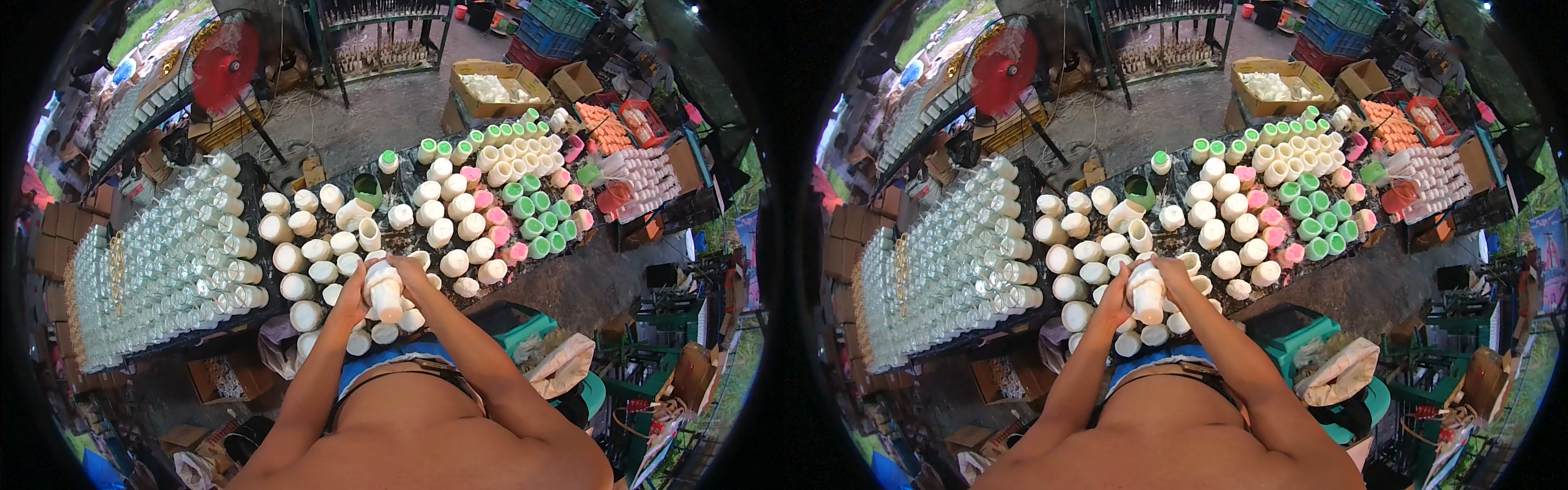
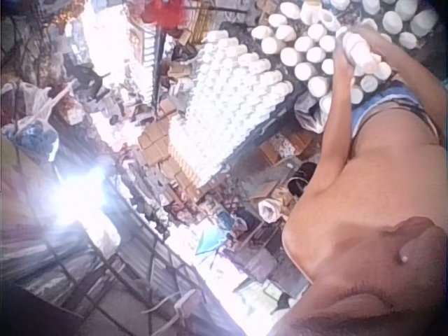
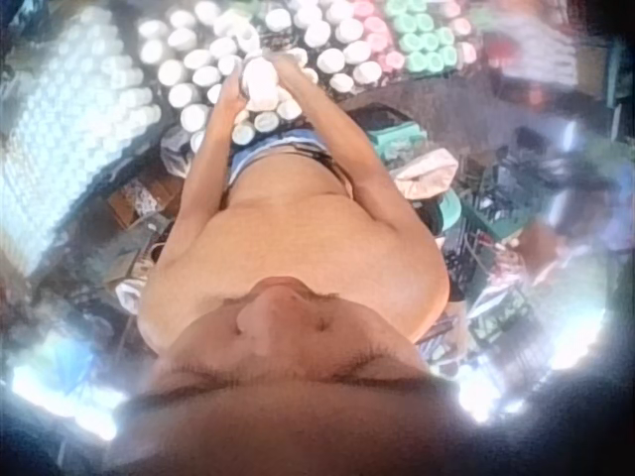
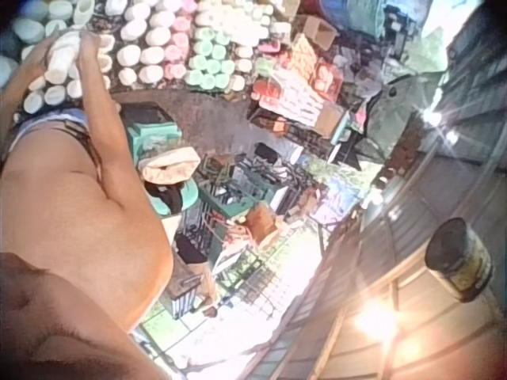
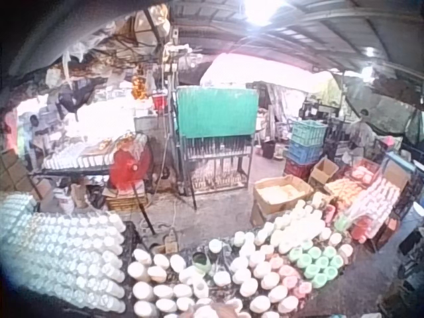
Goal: The person repeatedly picks up white plastic cups from a table, turns them over, and places them back in a pile. The person handles the cups one at a time throughout the clip.
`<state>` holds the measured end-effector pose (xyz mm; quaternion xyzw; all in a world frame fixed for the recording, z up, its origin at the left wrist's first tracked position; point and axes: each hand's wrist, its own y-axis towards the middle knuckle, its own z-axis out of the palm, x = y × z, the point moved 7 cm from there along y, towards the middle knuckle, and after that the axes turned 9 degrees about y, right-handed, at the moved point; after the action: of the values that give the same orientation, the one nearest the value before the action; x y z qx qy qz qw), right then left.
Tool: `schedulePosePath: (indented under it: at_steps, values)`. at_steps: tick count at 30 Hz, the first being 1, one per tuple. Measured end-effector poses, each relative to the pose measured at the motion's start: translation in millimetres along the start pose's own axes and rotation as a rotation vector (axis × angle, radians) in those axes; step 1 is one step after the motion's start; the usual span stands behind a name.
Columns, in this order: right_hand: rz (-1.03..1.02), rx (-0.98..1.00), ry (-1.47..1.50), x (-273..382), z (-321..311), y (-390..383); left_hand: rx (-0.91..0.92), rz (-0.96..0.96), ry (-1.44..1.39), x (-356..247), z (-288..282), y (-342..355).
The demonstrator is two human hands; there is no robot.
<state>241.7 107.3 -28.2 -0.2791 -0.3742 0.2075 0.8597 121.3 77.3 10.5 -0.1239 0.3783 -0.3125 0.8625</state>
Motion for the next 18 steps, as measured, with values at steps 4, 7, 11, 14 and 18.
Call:
schedulePosePath:
  at_steps: [4,7,11,14,18]
  values:
    - [-0.031,0.04,-0.003,-22,-2,10,-0.033,0.08,0.504,-20,4,-23]
    - [-0.004,-0.02,-0.294,-27,-3,12,-0.121,-0.046,0.607,-22,-18,-19]
    - [0.368,0.18,-0.403,-9,56,-76,-0.509,0.814,1.527,-50,-16,-14]
    - [0.299,0.226,-0.519,-5,43,-62,-0.468,0.517,1.249,-48,-16,-4]
    - [0.281,0.316,-0.604,8,43,-69,-0.51,0.223,1.071,-44,-40,5]
